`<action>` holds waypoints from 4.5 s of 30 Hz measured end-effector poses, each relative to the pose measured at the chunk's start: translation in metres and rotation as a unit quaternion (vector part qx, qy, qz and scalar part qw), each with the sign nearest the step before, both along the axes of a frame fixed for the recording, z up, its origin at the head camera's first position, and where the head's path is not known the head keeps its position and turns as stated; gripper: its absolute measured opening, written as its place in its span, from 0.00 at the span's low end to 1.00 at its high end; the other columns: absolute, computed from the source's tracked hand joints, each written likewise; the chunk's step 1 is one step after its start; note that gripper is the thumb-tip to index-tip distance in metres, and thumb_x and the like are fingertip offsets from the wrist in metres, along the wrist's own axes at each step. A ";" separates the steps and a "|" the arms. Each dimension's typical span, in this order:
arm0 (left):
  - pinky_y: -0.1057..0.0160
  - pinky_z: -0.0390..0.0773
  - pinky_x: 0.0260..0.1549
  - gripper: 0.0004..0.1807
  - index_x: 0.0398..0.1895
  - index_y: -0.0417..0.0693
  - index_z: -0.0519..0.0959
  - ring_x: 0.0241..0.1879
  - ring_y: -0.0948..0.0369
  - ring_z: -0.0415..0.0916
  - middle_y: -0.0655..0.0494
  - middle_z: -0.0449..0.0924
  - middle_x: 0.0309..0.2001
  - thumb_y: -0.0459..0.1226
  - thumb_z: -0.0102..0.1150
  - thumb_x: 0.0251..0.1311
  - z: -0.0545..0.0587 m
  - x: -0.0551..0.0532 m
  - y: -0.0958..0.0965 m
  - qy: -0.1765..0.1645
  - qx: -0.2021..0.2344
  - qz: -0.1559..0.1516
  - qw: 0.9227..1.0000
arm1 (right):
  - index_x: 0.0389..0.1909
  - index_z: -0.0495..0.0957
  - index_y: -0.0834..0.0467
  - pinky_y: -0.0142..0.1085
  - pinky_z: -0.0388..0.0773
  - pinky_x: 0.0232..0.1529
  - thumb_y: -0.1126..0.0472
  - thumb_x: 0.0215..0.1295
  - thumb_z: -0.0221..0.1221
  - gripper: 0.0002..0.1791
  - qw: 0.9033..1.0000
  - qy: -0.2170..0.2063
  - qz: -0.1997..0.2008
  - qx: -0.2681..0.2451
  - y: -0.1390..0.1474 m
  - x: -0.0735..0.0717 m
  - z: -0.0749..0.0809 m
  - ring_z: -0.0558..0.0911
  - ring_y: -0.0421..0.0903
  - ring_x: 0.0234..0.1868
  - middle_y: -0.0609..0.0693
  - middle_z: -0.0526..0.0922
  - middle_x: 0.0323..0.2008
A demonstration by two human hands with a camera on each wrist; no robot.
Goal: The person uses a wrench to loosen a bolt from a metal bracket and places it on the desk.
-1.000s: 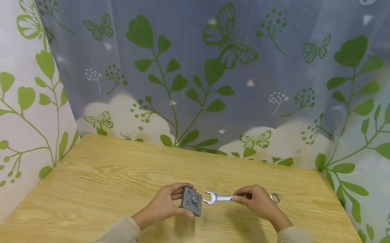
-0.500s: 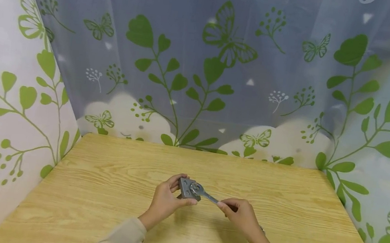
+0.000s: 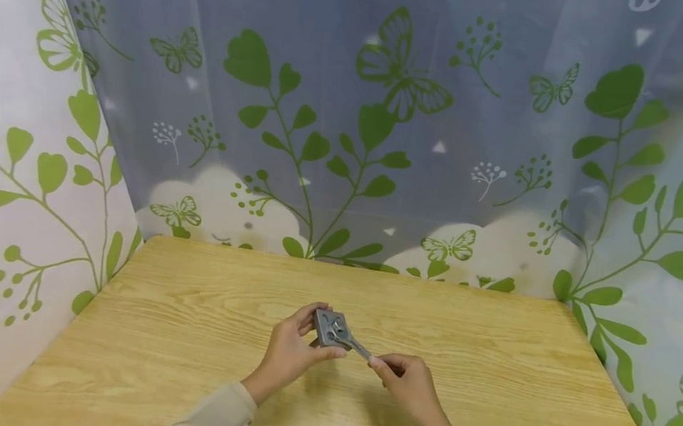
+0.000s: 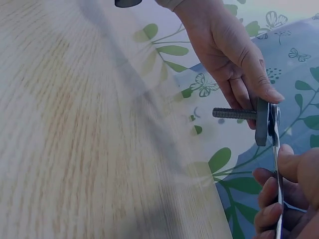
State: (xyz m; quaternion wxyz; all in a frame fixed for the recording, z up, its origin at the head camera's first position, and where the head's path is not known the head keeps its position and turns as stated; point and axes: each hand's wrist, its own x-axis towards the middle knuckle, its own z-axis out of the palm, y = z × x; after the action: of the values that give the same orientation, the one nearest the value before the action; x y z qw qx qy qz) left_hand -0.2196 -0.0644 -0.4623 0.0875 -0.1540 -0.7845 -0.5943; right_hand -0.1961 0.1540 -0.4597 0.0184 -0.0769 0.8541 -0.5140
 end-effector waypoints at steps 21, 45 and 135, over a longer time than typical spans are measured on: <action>0.57 0.73 0.60 0.41 0.64 0.46 0.69 0.60 0.54 0.73 0.48 0.73 0.62 0.41 0.75 0.44 0.012 -0.002 -0.020 -0.112 0.038 -0.229 0.966 | 0.41 0.83 0.62 0.36 0.76 0.30 0.55 0.67 0.59 0.14 0.985 -0.022 0.170 0.006 0.040 -0.048 0.008 0.75 0.44 0.30 0.58 0.83 0.37; 0.50 0.67 0.64 0.43 0.65 0.41 0.67 0.60 0.58 0.73 0.49 0.73 0.62 0.45 0.73 0.45 0.015 0.002 -0.017 -0.129 0.058 -0.332 0.932 | 0.37 0.84 0.62 0.32 0.76 0.30 0.61 0.63 0.62 0.08 0.914 -0.011 0.401 0.064 0.038 -0.104 0.046 0.77 0.37 0.26 0.57 0.85 0.32; 0.49 0.77 0.54 0.43 0.62 0.39 0.70 0.59 0.47 0.73 0.42 0.76 0.58 0.43 0.77 0.39 -0.007 0.004 0.004 0.023 -0.074 -0.070 0.995 | 0.43 0.82 0.61 0.39 0.84 0.37 0.58 0.63 0.63 0.12 0.994 0.008 0.104 -0.029 -0.027 -0.029 0.010 0.83 0.46 0.35 0.53 0.84 0.35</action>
State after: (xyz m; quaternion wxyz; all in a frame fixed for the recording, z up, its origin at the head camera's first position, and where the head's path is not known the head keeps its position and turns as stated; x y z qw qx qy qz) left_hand -0.2161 -0.0606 -0.4696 0.0521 -0.2286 -0.8112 -0.5357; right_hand -0.2255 0.1270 -0.4495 0.0624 -0.1704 0.8263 -0.5331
